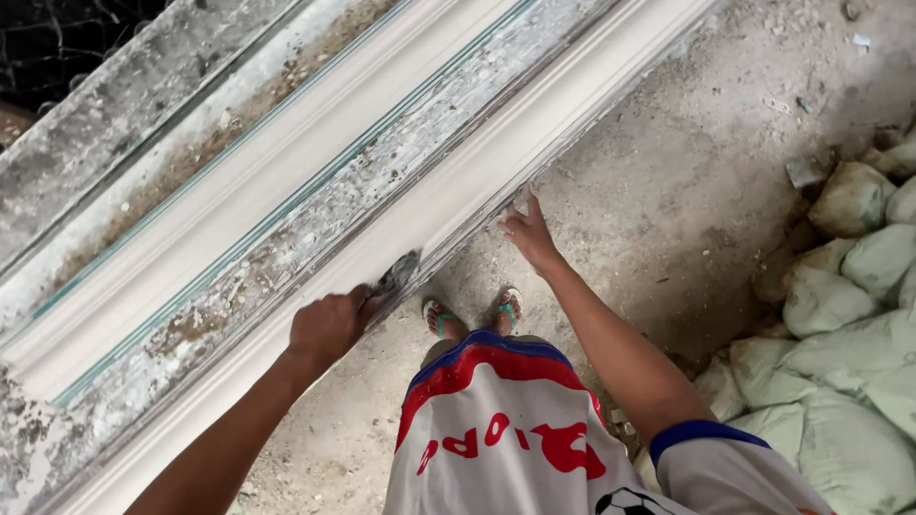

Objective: The person is using a metal scraper to clean and shape long decorative plaster moldings on a workbench.

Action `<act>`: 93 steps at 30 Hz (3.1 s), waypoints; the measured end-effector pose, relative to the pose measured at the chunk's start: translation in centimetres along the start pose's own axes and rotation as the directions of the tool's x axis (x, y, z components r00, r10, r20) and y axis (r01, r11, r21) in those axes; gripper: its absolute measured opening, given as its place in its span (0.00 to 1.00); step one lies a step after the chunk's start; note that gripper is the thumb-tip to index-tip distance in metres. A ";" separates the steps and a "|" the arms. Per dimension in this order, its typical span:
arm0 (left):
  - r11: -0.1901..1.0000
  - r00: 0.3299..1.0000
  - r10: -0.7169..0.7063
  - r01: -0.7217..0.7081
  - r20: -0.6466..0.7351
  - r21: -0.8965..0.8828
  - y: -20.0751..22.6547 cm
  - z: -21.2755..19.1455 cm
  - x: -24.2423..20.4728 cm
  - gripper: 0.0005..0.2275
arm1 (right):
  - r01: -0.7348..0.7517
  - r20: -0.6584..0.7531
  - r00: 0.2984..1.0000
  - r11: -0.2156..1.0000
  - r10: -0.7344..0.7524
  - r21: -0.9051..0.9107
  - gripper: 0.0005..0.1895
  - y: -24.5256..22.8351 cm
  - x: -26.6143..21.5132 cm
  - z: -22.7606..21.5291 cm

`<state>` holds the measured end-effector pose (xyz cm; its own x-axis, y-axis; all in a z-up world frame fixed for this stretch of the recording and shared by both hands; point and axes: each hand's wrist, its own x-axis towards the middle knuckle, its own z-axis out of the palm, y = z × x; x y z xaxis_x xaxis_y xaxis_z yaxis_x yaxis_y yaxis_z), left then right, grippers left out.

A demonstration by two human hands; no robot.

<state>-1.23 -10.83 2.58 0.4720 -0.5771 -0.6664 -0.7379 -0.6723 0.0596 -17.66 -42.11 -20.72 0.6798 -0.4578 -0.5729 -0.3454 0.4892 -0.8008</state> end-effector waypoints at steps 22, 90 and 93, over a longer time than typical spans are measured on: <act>0.982 0.983 0.175 -0.178 -0.063 -0.058 2.1 -1.6 4.8 0.20 | -0.097 -0.012 0.995 0.995 0.097 -0.006 0.42 -0.7 1.1 -1.6; 0.880 0.743 0.473 -0.419 -0.473 0.223 33.9 -6.2 33.3 0.06 | -0.194 -0.093 0.972 0.963 0.214 0.185 0.48 -12.1 13.1 -21.4; 0.896 0.767 0.443 -0.397 -0.463 0.200 34.3 -6.9 34.3 0.07 | -0.195 -0.057 0.975 0.951 0.214 0.239 0.45 -10.9 14.6 -22.6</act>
<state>-7.01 -56.94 -13.10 0.2586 -0.9557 -0.1406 -0.9448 -0.2805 0.1692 -18.56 -70.91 -24.28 0.5523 -0.3842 -0.7398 -0.3065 0.7318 -0.6088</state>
